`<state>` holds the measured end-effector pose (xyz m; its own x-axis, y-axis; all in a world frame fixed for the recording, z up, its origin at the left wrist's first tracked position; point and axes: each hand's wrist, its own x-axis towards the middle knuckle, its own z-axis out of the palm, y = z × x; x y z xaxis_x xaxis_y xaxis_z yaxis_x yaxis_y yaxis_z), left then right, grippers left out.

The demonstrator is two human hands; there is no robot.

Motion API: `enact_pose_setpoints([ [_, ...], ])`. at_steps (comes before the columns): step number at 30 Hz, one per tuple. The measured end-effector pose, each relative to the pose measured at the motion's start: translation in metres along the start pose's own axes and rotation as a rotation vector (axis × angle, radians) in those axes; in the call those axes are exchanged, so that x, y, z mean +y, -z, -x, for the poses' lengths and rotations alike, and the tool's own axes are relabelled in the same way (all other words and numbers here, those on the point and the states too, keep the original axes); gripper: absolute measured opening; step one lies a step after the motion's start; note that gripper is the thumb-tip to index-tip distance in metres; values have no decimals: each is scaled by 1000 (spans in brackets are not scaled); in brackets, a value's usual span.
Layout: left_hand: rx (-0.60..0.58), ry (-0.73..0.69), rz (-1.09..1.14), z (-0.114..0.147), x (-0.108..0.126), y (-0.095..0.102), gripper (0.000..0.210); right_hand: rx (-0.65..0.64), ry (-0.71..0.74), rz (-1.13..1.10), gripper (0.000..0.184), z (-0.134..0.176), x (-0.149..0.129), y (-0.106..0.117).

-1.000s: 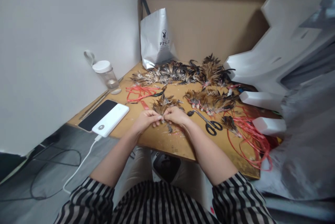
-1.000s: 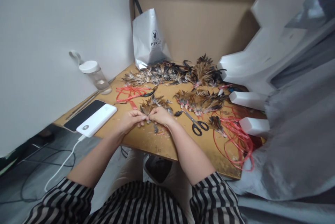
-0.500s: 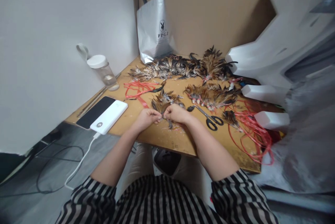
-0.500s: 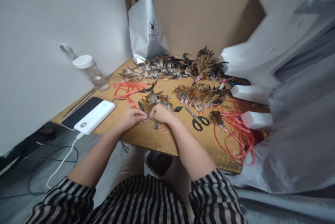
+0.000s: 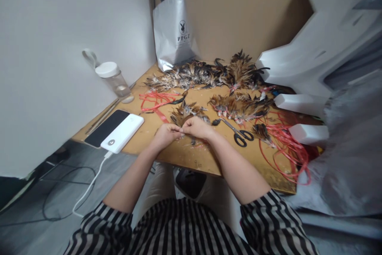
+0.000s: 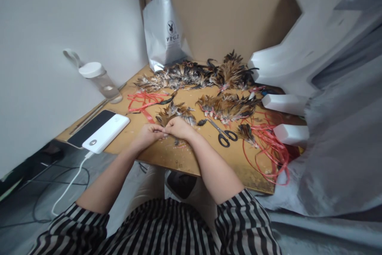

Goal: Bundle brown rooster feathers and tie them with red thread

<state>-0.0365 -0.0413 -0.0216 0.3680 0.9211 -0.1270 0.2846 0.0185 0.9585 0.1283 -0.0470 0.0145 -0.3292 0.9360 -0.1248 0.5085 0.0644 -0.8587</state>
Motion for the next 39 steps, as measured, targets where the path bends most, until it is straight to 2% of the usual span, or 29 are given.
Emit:
enact_pose_setpoints([
  [4, 20, -17, -3, 1, 2, 0, 21, 86, 49, -165, 23, -4, 4, 1],
  [6, 17, -16, 12, 2, 4, 1, 21, 65, 92, -146, 18, -4, 7, 6],
  [9, -10, -28, 20, 2, 5, 3, 20, -5, 122, 47, 16, -1, 9, 10],
  [13, -30, -24, 33, 1, 3, 5, 21, 21, 148, 347, 16, 5, 5, 8],
  [16, -41, -9, 41, 0, 3, 5, 21, 32, 167, 425, 16, 6, 2, 6],
  [28, -60, 79, 86, -1, 14, 5, 17, -27, 168, 343, 20, 7, -1, 8],
  [35, -64, 111, 120, -1, 19, 6, 19, 4, 193, 279, 18, 6, 2, 6],
  [39, -67, 121, 141, -2, 19, 7, 20, -72, 208, 242, 20, 3, 7, 5],
])
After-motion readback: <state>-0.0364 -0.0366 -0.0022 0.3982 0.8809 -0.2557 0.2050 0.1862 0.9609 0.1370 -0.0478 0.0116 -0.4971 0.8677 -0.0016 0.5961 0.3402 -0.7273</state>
